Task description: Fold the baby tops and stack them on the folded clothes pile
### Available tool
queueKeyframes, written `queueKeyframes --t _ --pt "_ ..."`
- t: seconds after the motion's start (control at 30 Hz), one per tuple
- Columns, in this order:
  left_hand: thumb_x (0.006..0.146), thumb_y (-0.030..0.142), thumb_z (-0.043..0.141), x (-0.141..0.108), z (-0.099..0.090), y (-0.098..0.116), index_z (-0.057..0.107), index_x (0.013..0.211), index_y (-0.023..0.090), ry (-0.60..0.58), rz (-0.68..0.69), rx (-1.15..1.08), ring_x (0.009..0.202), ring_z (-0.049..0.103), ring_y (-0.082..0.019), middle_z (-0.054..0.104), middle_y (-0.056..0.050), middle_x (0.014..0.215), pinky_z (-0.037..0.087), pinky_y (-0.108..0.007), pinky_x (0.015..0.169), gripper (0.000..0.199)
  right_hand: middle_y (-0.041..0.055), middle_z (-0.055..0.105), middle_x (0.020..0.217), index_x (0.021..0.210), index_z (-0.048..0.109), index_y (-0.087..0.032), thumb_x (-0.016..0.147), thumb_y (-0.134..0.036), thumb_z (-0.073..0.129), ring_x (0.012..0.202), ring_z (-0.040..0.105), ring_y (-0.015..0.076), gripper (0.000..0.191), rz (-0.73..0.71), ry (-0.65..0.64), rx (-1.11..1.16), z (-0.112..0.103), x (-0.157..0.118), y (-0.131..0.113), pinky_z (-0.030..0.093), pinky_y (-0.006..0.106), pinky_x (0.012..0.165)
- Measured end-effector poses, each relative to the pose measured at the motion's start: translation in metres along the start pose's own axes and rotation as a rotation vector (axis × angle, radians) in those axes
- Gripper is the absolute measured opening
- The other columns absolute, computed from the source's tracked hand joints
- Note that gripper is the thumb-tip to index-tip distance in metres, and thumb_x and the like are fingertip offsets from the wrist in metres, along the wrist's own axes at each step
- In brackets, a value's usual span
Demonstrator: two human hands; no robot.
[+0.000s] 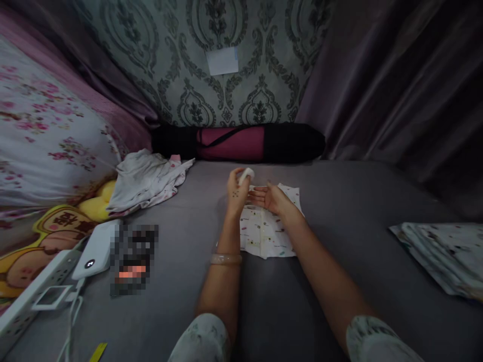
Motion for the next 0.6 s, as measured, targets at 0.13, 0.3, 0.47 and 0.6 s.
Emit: queueKeyframes --t 0.13,0.3,0.47,0.6 --pt "0.084 0.037 0.061 -0.005 0.017 -0.008 0.046 0.127 0.016 -0.247 -0.067 -0.059 0.106 0.062 -0.021 0.067 -0.013 0.111 0.047 -0.035 0.093 0.050 0.0160 0.068 0.086 0.103 0.054 -0.012 0.097 -0.054 0.007 0.085 0.067 0.0271 0.063 0.005 0.062 -0.070 -0.017 0.000 -0.005 0.053 0.046 0.076" --pt "0.094 0.033 0.039 0.009 -0.028 -0.034 0.049 0.124 0.015 -0.028 -0.165 0.183 0.108 0.063 -0.020 0.068 -0.013 0.110 0.045 -0.035 0.096 0.036 0.0127 0.068 0.085 0.106 0.057 -0.011 0.096 -0.034 0.032 0.081 0.067 0.0238 0.035 -0.019 0.110 -0.170 -0.022 -0.004 -0.007 0.054 0.041 0.075" --pt "0.085 0.013 0.041 0.009 -0.045 -0.067 0.047 0.128 0.015 -0.075 -0.225 0.438 0.112 0.060 -0.020 0.066 -0.013 0.117 0.044 -0.038 0.099 0.044 0.0050 0.067 0.085 0.117 0.056 -0.014 0.075 -0.004 0.050 0.073 0.065 0.0157 0.043 -0.132 0.291 -0.213 -0.035 -0.002 -0.011 0.054 0.029 0.071" --pt "0.079 0.008 0.042 0.003 -0.035 -0.081 0.043 0.137 0.019 -0.217 -0.203 0.567 0.119 0.055 -0.019 0.058 -0.010 0.131 0.040 -0.035 0.103 0.059 0.0049 0.066 0.087 0.122 0.058 -0.016 0.074 -0.009 0.050 0.071 0.063 0.0164 0.049 -0.272 0.457 -0.512 -0.052 0.002 -0.017 0.054 0.028 0.066"
Point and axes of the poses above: each hand's wrist, its own x-axis towards the middle knuckle, its own z-axis out of the palm, y = z × x, the point moved 4 cm from there along x, towards the middle knuckle
